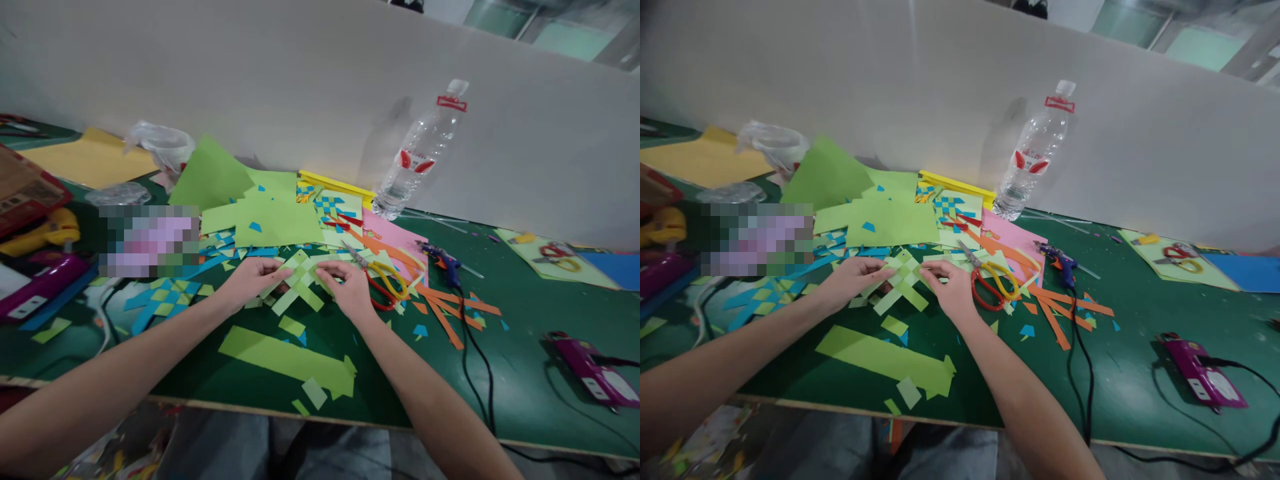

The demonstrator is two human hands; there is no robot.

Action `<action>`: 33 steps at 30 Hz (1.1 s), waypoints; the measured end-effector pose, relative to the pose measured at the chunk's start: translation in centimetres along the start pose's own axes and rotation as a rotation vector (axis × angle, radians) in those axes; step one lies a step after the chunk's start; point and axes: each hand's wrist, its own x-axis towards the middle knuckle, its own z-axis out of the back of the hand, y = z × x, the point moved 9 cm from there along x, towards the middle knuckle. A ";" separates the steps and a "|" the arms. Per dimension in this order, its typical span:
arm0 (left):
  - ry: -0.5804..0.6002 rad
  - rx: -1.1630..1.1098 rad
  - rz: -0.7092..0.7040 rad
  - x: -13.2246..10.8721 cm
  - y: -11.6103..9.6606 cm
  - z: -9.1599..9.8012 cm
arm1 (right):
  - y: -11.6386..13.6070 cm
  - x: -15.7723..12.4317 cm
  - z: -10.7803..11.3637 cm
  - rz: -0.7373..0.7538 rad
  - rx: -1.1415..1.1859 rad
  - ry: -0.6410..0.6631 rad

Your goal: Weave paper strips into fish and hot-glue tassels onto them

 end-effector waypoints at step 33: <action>-0.283 -0.206 -0.024 0.5 0.3 3.9 | -1.4 -1.0 10.2 -0.116 -1.321 -0.082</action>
